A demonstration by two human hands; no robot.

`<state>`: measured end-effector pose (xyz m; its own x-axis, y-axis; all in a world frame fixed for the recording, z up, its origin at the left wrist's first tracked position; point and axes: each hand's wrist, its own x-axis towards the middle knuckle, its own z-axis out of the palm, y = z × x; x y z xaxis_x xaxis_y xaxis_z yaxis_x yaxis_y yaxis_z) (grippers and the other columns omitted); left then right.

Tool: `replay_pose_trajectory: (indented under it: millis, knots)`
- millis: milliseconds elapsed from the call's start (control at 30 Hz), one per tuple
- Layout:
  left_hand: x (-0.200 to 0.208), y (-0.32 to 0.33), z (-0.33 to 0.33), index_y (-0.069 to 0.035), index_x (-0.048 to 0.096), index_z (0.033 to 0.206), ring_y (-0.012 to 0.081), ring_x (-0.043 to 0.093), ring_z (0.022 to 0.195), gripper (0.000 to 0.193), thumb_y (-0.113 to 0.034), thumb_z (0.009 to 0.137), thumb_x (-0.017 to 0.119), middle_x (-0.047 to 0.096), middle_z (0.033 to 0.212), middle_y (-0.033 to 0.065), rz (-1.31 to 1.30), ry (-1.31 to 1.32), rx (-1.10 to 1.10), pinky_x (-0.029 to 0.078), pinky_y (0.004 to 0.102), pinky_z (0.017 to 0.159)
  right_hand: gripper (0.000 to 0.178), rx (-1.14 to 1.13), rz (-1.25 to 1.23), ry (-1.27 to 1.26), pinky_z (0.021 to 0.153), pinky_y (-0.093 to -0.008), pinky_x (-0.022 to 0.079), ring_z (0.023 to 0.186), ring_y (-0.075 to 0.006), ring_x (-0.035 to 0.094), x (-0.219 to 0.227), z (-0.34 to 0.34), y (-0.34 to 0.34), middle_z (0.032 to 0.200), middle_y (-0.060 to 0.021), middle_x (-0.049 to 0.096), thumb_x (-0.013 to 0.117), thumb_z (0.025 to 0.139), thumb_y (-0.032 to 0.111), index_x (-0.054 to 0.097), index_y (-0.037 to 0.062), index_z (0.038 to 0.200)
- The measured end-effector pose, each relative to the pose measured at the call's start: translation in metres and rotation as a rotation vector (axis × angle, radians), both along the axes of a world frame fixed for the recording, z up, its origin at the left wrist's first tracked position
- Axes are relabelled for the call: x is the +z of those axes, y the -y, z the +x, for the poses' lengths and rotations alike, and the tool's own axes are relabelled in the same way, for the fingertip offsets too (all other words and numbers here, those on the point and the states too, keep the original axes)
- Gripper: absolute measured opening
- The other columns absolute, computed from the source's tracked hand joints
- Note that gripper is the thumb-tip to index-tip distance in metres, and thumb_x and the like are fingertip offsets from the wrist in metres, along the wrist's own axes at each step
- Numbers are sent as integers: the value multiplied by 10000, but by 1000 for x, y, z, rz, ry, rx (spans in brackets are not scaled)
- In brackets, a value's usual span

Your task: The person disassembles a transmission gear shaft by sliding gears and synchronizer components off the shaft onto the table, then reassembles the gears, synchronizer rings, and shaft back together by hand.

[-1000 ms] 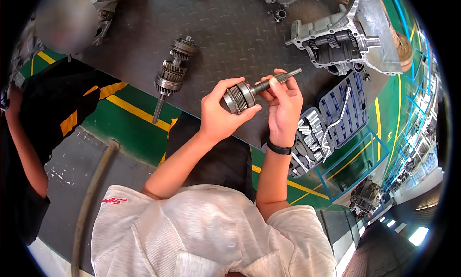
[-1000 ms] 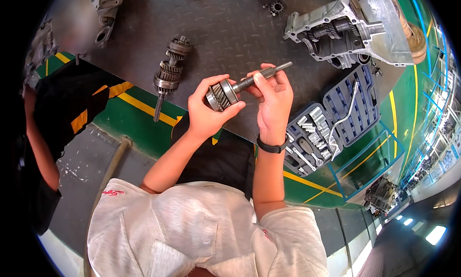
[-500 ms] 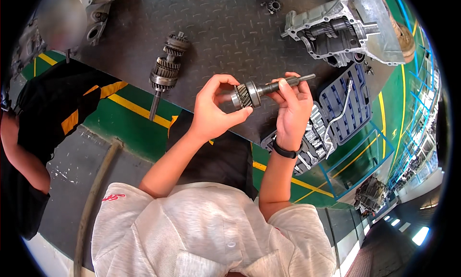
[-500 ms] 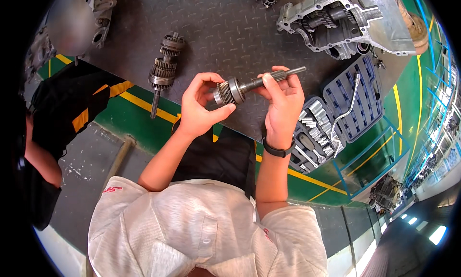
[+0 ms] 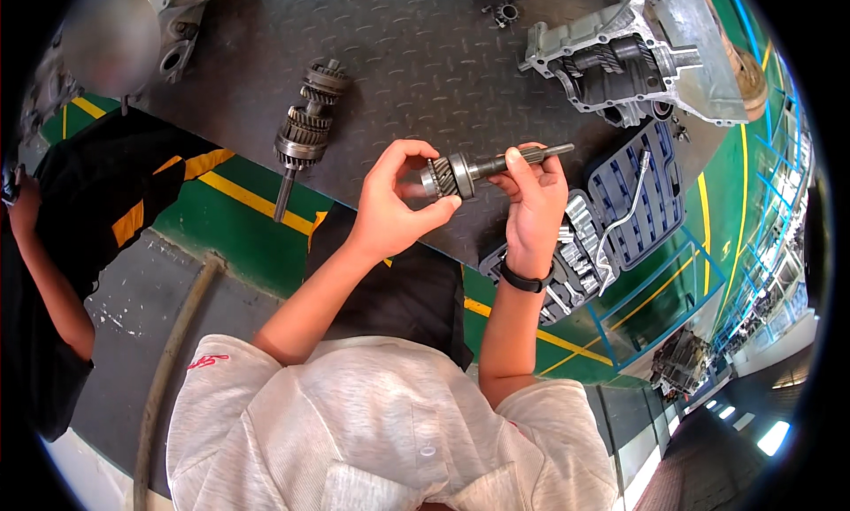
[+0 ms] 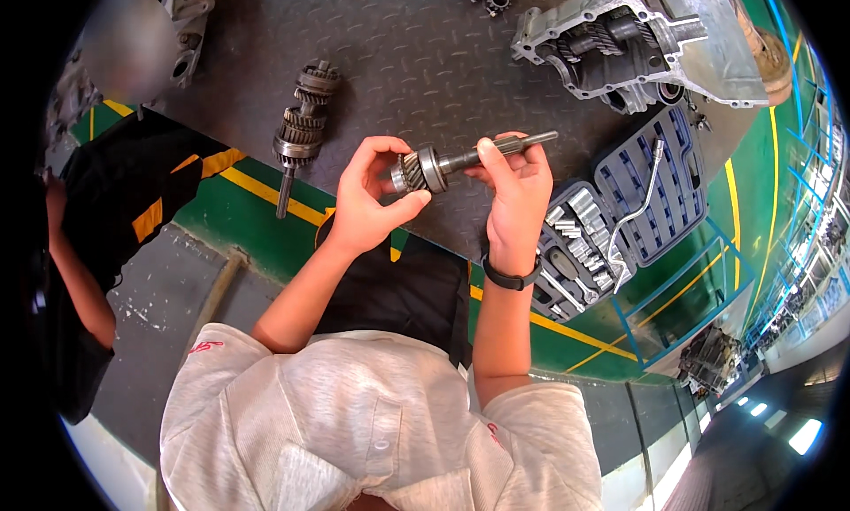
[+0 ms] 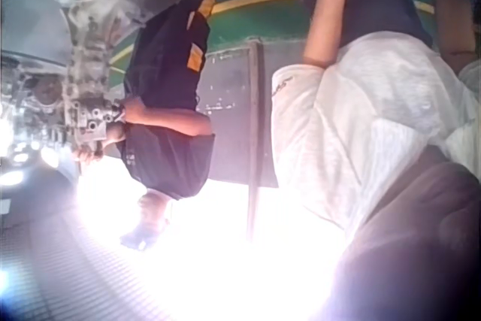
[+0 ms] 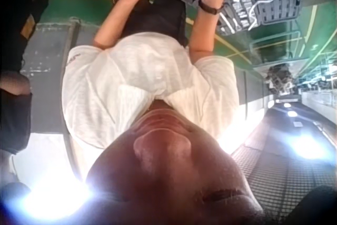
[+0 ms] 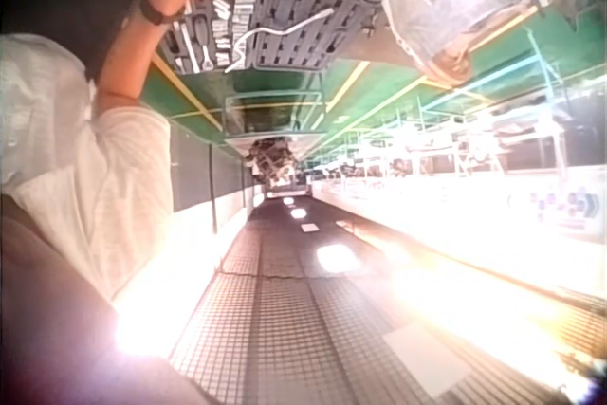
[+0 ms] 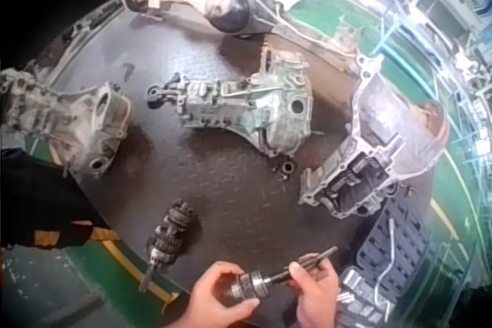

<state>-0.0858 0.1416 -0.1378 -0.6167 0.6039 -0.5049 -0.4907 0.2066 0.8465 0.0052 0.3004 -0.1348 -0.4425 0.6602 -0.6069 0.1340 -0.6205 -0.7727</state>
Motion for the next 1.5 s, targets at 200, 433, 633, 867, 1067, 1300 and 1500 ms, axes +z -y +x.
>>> replay_pose_trajectory:
  millis: [200, 433, 633, 867, 1067, 1300, 1500]
  knots:
    - [-10, 1, -3, -45, 545, 1153, 148, 589, 1071, 523, -2, 704, 809, 556, 1109, 30, 93, 93, -11, 526, 328, 930, 211, 0, 25, -1, 656, -268, 582, 733, -133, 651, 5, 3, -3, 871, -60, 644, 732, 874, 29, 595, -1, 1032]
    - [-6, 3, -10, -41, 545, 1124, 129, 597, 1034, 500, 26, 696, 794, 563, 1075, 29, 137, 248, -29, 517, 322, 936, 282, 76, 59, -15, 729, -273, 565, 797, -139, 649, 13, 10, -4, 901, -53, 653, 740, 861, 21, 599, -2, 1105]
    - [31, -5, -10, -28, 542, 1117, 130, 599, 1022, 482, 53, 699, 769, 563, 1072, 42, 137, 205, 44, 536, 303, 885, 715, 317, -119, -253, 935, -292, 481, 1122, -143, 560, 23, 12, 21, 1253, -82, 565, 830, 776, 97, 476, 34, 1393]
    - [73, -2, -13, -17, 540, 1132, 137, 597, 1023, 473, 66, 714, 745, 561, 1103, 55, 235, 170, 12, 554, 302, 854, 536, 397, 42, -195, 903, -297, 477, 1017, -151, 610, 76, 7, 19, 1132, -62, 639, 872, 703, 82, 654, -18, 1183]
    - [112, -3, -16, -32, 531, 1140, 139, 596, 1026, 489, 56, 718, 762, 561, 1076, 53, 329, 244, -123, 552, 310, 859, 581, 434, 226, -306, 952, -321, 464, 1072, -178, 596, 124, 16, 12, 1135, -82, 602, 871, 650, 42, 664, -23, 1189]
    - [207, 4, -19, -23, 523, 1343, 213, 573, 1215, 718, -65, 709, 858, 573, 1248, 101, 326, -83, -217, 534, 362, 968, 632, 367, 174, -431, 982, -312, 463, 1101, -182, 605, 196, 22, 16, 1180, -83, 606, 866, 678, 70, 616, -49, 1246]
    - [255, 17, -18, -4, 626, 1224, 244, 639, 1078, 590, -67, 687, 862, 579, 1211, 159, 529, -690, -127, 578, 353, 882, 696, 277, 180, -516, 983, -334, 485, 1103, -201, 634, 249, 24, 33, 1269, -152, 627, 864, 725, 170, 552, -98, 1286]
